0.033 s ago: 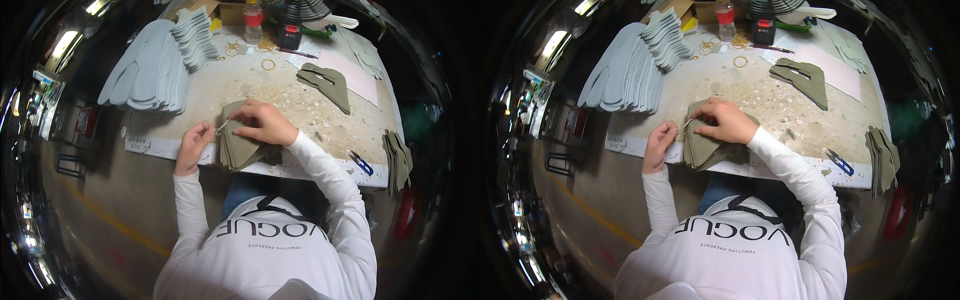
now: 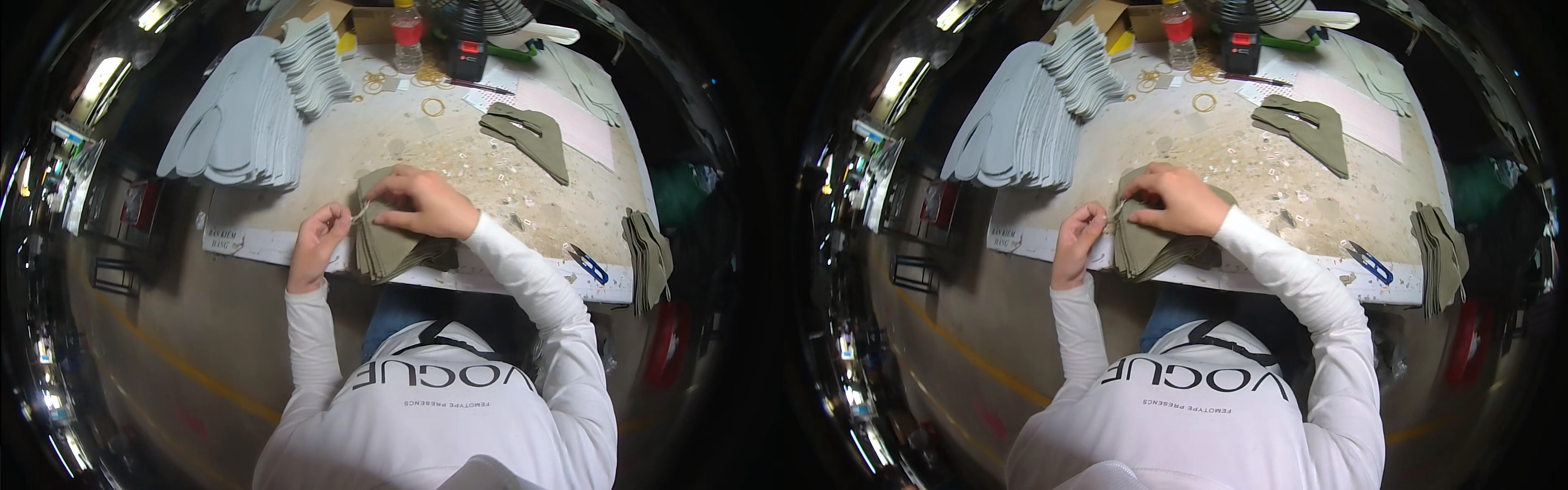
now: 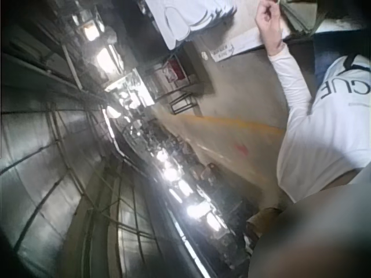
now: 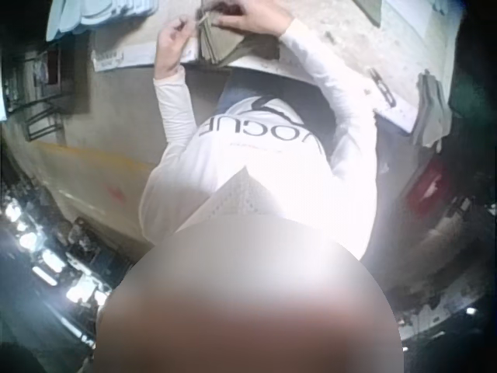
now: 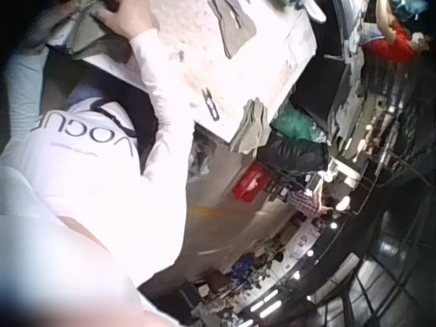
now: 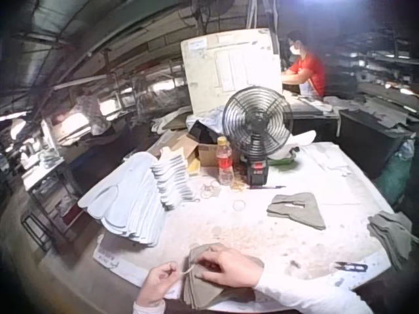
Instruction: The person cuts olive-green fabric pieces using a rotary cutter and then stacks them. They repeat this process for multiple pieces, aligning them before cutting and stacking the finished pieces on the table.
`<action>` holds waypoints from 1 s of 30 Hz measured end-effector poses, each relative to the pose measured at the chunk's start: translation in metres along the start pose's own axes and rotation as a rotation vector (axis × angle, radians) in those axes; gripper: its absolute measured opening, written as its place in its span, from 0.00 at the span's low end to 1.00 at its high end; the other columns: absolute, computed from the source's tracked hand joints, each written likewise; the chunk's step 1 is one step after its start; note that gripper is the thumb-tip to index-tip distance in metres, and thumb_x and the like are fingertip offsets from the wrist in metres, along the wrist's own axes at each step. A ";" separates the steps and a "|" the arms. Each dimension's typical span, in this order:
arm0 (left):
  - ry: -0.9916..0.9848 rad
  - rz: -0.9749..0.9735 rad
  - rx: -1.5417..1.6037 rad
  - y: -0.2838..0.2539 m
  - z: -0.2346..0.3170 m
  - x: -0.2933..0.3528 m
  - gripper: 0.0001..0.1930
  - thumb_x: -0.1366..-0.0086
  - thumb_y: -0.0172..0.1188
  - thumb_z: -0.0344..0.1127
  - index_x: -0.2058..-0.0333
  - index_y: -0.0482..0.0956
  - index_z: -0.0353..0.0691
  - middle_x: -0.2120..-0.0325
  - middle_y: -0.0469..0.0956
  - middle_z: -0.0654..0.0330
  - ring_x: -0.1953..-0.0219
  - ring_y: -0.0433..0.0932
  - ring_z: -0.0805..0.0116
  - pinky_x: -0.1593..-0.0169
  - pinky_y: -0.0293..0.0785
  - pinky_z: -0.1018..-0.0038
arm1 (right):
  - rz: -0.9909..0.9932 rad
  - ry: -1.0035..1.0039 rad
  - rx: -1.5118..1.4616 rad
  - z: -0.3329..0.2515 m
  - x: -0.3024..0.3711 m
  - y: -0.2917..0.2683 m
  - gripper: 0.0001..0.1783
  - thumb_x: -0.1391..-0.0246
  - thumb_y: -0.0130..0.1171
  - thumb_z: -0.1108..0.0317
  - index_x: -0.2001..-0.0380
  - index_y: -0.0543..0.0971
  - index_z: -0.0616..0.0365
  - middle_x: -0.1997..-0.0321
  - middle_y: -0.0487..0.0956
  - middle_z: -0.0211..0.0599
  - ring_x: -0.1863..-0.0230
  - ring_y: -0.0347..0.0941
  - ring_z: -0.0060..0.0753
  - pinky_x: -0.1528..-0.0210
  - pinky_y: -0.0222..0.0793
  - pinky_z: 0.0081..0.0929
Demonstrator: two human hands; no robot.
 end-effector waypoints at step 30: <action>-0.005 0.359 -0.695 -0.009 -0.008 0.045 0.41 0.39 0.66 0.47 0.37 0.58 0.27 0.43 0.68 0.40 0.42 0.69 0.49 0.40 0.64 0.63 | 0.191 -0.105 -0.322 -0.048 -0.058 0.000 0.11 0.43 0.59 0.61 0.70 0.86 0.55 0.77 0.83 0.35 0.76 0.79 0.40 0.67 0.72 0.30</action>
Point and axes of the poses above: each hand's wrist, its own x-axis away from the middle knuckle, its own y-axis out of the palm, z = x × y, the point moved 10 cm from there along -x, towards the middle knuckle
